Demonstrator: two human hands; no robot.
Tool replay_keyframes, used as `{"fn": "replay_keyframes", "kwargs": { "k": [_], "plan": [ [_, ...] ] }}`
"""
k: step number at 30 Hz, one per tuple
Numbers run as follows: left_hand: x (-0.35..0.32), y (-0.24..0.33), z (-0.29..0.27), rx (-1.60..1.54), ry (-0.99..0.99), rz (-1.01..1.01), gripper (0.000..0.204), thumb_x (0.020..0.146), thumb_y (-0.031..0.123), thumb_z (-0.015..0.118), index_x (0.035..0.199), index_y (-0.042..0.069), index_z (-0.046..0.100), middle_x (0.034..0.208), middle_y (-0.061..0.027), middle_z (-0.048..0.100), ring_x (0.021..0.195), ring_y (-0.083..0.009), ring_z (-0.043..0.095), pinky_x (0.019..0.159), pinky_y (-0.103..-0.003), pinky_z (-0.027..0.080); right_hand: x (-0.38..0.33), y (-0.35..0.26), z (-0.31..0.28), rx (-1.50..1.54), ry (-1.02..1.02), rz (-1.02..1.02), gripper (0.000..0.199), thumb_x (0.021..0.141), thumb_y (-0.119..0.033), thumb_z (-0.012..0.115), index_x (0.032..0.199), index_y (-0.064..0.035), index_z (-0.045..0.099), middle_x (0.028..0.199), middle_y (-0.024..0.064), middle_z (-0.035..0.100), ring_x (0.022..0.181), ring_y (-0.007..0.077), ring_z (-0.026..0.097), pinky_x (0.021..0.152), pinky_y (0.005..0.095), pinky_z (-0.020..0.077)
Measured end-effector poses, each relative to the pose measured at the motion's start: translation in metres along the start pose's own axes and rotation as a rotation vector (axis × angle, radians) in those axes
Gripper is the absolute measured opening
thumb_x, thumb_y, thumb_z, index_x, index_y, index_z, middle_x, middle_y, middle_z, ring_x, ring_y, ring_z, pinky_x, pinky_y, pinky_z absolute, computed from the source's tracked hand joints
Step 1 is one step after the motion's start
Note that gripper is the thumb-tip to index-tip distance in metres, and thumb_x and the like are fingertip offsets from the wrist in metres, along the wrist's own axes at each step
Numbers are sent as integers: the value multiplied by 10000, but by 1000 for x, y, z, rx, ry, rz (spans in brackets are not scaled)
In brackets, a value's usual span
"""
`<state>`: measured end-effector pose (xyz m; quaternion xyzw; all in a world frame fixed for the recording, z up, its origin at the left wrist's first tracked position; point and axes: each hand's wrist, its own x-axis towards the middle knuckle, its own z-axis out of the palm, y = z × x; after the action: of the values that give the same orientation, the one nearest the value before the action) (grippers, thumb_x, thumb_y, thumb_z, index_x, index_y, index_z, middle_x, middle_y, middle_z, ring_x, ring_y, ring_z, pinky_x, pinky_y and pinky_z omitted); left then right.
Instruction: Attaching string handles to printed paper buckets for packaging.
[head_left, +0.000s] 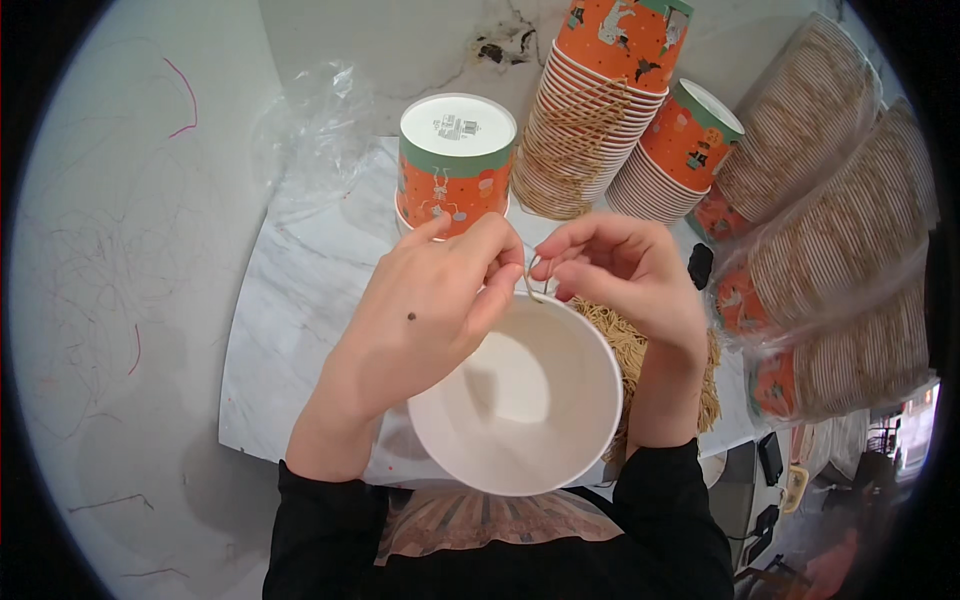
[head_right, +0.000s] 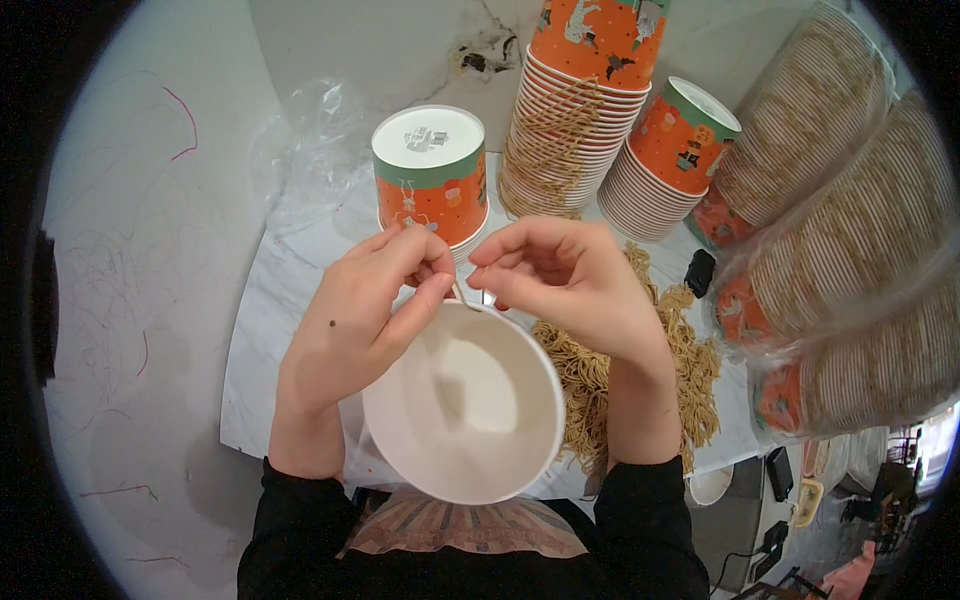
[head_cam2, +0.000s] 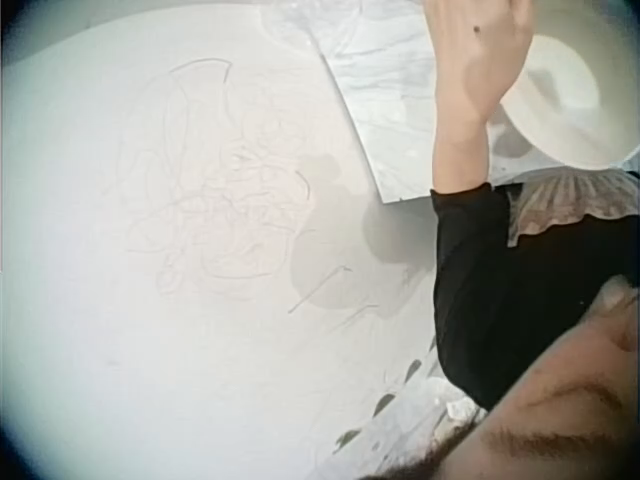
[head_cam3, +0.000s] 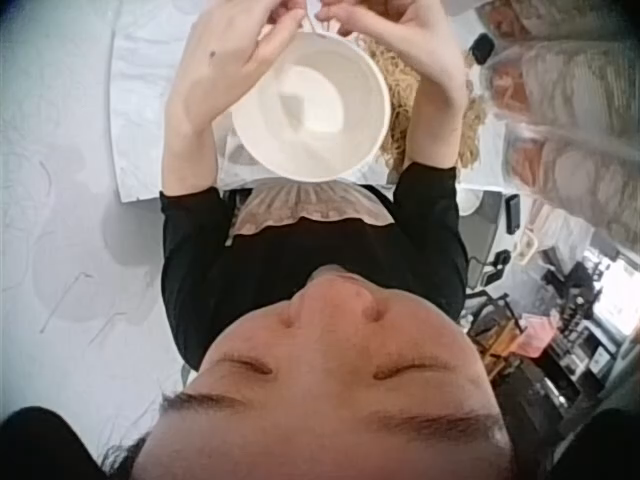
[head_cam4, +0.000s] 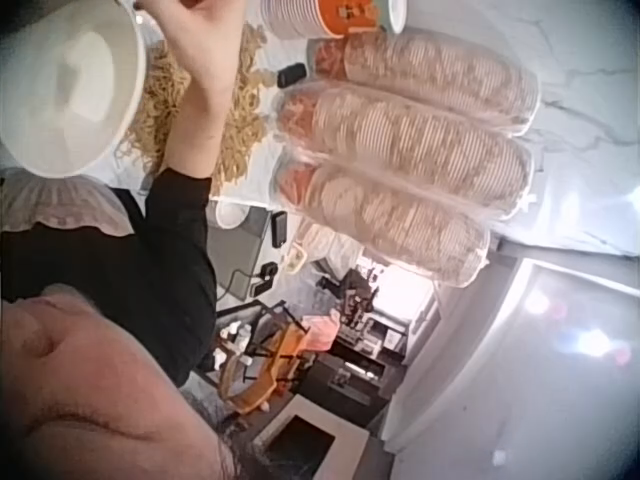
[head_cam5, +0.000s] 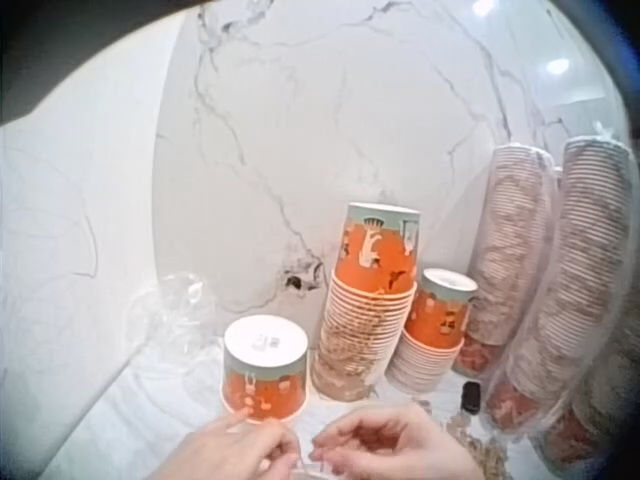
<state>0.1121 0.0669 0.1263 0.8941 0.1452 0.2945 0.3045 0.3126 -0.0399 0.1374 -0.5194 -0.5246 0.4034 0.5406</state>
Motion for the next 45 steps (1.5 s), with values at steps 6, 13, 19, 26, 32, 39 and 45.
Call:
{"fn": "replay_keyframes", "kwargs": {
  "k": [6, 13, 19, 26, 32, 39, 45],
  "plan": [
    [4, -3, 9, -221, -14, -143, 51, 979, 29, 546, 977, -22, 539, 832, -124, 645, 740, -181, 676, 629, -303, 521, 1, 7, 12, -292, 15, -100, 163, 843, -66, 765, 961, 40, 724, 834, 36, 722, 752, 66, 660, 693, 214, 523],
    [13, -25, 18, -396, -99, -286, 154, 982, 30, 512, 1127, -16, 531, 1016, -107, 669, 828, -168, 688, 765, -298, 551, 10, 20, 10, -355, 14, -76, 113, 869, -68, 711, 927, 28, 717, 822, 27, 719, 770, 78, 655, 735, 251, 530],
    [24, -44, 23, -848, -254, -184, 409, 917, -17, 580, 1321, 18, 529, 1112, -58, 676, 960, -127, 669, 883, -293, 526, 12, 17, 5, -209, -165, -60, 68, 900, -48, 687, 916, 18, 690, 863, 5, 687, 805, 63, 622, 755, 231, 504],
    [19, -40, -11, -449, -370, -180, 204, 890, 65, 650, 1087, 12, 653, 883, -44, 722, 839, -131, 668, 784, -301, 522, 14, 17, -1, -251, -231, -86, 67, 923, -60, 682, 943, 3, 669, 899, 1, 674, 858, 72, 617, 795, 245, 492],
    [5, -41, -29, -288, -207, -59, 123, 934, 82, 630, 1008, -14, 652, 991, -47, 701, 930, -138, 652, 849, -320, 511, 23, 30, -5, -256, -289, -113, 65, 921, -51, 675, 955, 3, 659, 903, 18, 676, 870, 89, 626, 814, 257, 494],
    [13, -49, -21, -688, -166, -364, 63, 991, 100, 570, 1011, 42, 588, 902, 25, 604, 814, -65, 546, 710, -243, 460, 37, 51, 5, -202, -451, -35, 84, 928, -75, 673, 972, -4, 665, 910, 26, 696, 898, 104, 637, 838, 276, 502],
    [11, -58, -15, -169, -85, -316, 121, 924, 127, 627, 920, 8, 605, 795, -38, 612, 675, -132, 518, 616, -284, 414, 40, 60, 8, -259, -369, -263, 75, 920, -63, 692, 954, 1, 673, 980, 57, 713, 1005, 144, 652, 905, 303, 502]
  ]
}}
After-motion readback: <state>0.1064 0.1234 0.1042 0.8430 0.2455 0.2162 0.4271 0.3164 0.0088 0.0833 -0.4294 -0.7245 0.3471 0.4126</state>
